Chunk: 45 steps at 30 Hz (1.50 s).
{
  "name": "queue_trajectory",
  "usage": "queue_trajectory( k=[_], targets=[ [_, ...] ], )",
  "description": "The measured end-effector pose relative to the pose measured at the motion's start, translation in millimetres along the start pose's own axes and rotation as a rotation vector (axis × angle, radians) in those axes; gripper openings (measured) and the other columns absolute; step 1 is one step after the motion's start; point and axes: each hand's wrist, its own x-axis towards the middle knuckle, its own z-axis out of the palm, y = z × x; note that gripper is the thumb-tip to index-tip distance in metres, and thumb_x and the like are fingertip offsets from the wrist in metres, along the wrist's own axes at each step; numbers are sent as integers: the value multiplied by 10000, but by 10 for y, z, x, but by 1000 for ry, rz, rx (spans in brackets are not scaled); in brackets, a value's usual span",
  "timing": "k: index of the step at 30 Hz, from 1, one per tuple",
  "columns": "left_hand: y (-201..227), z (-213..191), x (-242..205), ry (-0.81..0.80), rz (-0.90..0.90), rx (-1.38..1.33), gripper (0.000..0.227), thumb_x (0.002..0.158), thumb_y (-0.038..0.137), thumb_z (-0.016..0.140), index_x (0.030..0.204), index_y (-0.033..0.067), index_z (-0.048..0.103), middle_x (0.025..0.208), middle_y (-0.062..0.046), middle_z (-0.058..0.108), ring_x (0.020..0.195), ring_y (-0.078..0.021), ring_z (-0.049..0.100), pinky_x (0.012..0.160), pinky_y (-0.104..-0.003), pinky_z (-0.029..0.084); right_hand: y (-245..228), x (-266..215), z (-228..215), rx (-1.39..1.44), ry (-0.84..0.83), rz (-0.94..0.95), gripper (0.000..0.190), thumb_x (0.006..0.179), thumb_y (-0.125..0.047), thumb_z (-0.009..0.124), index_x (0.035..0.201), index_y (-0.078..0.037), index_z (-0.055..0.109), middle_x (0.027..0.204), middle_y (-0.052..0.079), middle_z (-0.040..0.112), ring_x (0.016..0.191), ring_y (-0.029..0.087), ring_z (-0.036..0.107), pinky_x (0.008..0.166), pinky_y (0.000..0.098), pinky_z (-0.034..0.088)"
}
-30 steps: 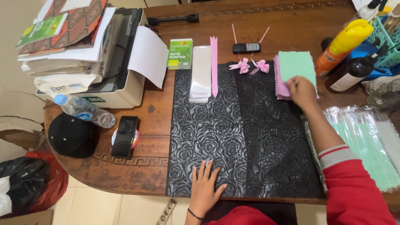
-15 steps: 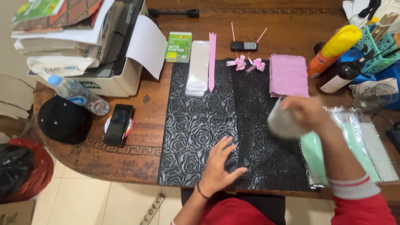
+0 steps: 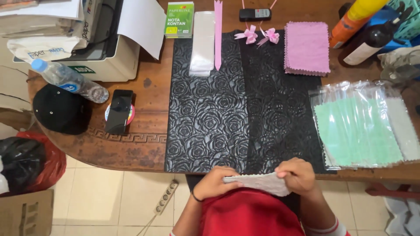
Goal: The person folds a light-green cloth and a pink cloth by hand, سپس places each folded cloth into a clear plastic bag and seals them with adhesive strips.
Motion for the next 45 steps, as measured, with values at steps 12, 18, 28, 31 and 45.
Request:
queue_trajectory(
  k=[12, 18, 28, 31, 45],
  targets=[
    [-73, -353, 193, 516, -96, -229, 56, 880, 94, 801, 877, 41, 782, 678, -72, 732, 622, -110, 574, 564, -292, 495, 280, 245, -47, -264, 494, 495, 237, 1051, -306, 665, 994, -86, 731, 754, 110, 682, 644, 153, 552, 612, 334, 483],
    [-510, -562, 643, 686, -312, -47, 371, 889, 144, 783, 1211, -25, 706, 895, -212, 752, 596, -191, 660, 514, -312, 526, 792, 661, -20, -187, 368, 709, 196, 1074, -167, 615, 1226, -50, 656, 934, 178, 721, 756, 223, 618, 680, 391, 509],
    [-447, -423, 331, 387, -25, 738, 487, 815, 284, 826, 1248, 134, 660, 1403, -125, 571, 1385, -383, 471, 1134, -590, 323, 458, 450, -199, -491, -264, 563, 302, 853, -131, 753, 1152, -95, 733, 1266, 115, 702, 1297, 329, 615, 1121, 495, 440],
    [-448, -407, 325, 172, -71, 788, 497, 838, 223, 747, 1316, 159, 628, 1469, -135, 539, 1436, -390, 419, 1159, -690, 204, 495, 457, -147, -509, -439, 335, 336, 837, -254, 777, 1153, -162, 708, 1366, 78, 665, 1366, 317, 541, 1141, 520, 362],
    [-775, -463, 448, 254, 29, 987, 160, 1056, 304, 525, 1027, 200, 643, 1184, -41, 753, 1231, -236, 645, 1140, -682, 256, 807, 262, -73, -749, -591, 325, 385, 877, -452, 729, 1216, -291, 645, 1439, -35, 581, 1445, 186, 447, 1161, 542, 287]
  ],
)
